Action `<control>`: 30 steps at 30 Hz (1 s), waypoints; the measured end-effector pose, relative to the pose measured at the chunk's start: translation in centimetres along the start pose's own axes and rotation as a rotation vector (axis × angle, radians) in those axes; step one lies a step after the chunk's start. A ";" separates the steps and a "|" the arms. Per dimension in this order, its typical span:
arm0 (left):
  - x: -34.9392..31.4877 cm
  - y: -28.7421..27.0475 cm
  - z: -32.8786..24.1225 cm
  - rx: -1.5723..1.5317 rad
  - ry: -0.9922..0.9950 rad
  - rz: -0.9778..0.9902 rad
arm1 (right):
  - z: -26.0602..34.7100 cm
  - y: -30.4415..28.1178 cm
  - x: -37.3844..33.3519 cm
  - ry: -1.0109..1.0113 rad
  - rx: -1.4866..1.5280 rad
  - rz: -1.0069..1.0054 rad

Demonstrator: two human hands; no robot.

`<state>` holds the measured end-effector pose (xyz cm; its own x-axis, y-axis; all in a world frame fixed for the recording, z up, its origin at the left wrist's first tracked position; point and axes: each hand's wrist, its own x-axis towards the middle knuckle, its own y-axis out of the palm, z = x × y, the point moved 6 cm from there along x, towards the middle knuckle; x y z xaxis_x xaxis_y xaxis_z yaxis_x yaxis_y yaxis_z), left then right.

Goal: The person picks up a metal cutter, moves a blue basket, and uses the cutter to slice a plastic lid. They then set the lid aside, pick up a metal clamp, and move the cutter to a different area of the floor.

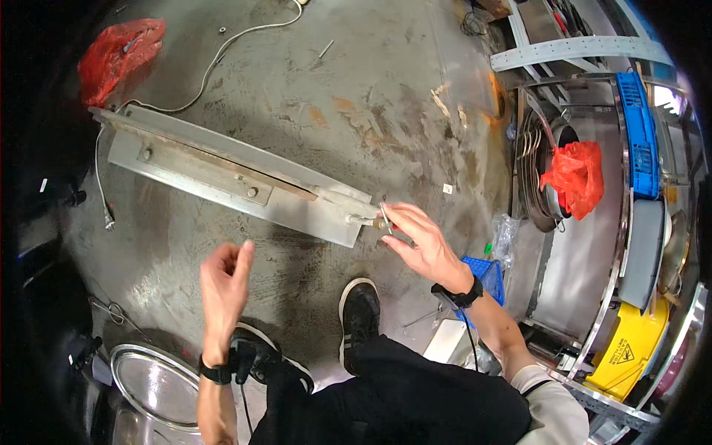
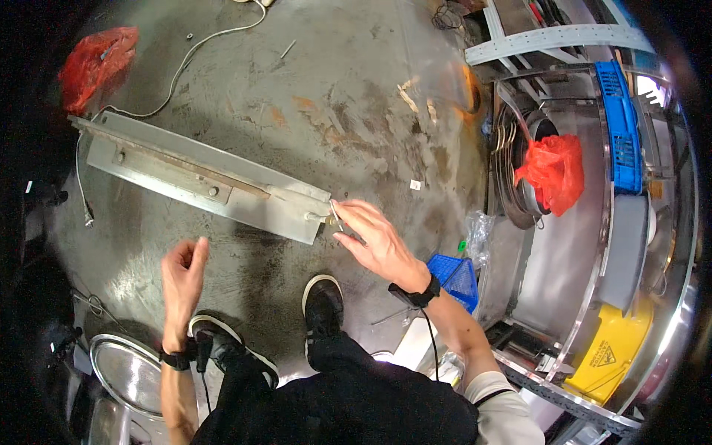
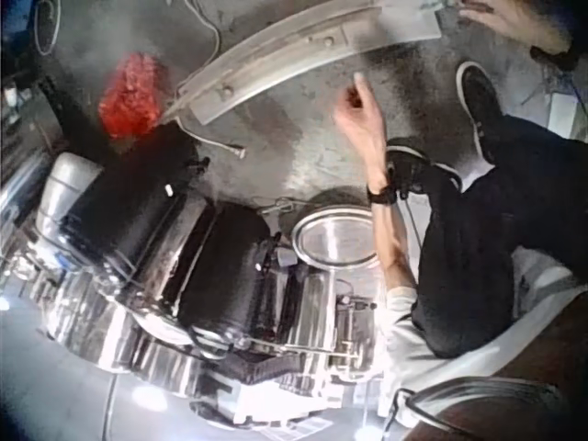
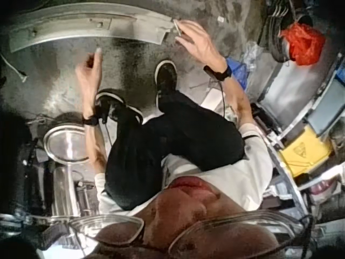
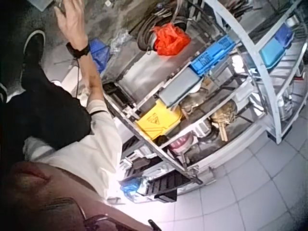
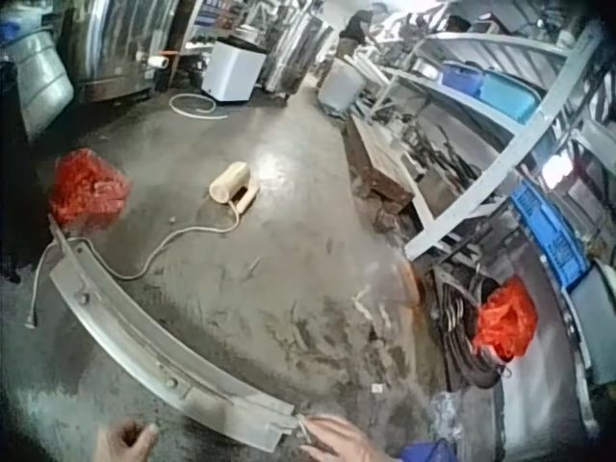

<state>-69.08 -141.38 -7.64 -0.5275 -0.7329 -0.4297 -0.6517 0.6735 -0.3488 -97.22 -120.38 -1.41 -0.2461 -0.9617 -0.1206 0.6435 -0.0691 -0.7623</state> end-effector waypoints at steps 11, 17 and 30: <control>-3.6 4.2 1.5 -0.111 -0.138 0.231 | 1.3 -3.0 3.9 -0.257 -0.261 0.338; -2.5 3.9 0.2 -0.103 -0.118 0.259 | 1.0 -3.4 6.0 -0.689 -0.283 0.365; -2.0 3.6 1.5 -0.227 -0.074 0.190 | 0.8 -2.1 7.0 -1.004 -0.385 0.350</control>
<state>-69.55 -137.34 -9.26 -0.6160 -0.5810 -0.5320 -0.6547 0.7532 -0.0645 -99.69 -127.23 -0.15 0.7089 -0.7021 0.0673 0.2542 0.1653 -0.9529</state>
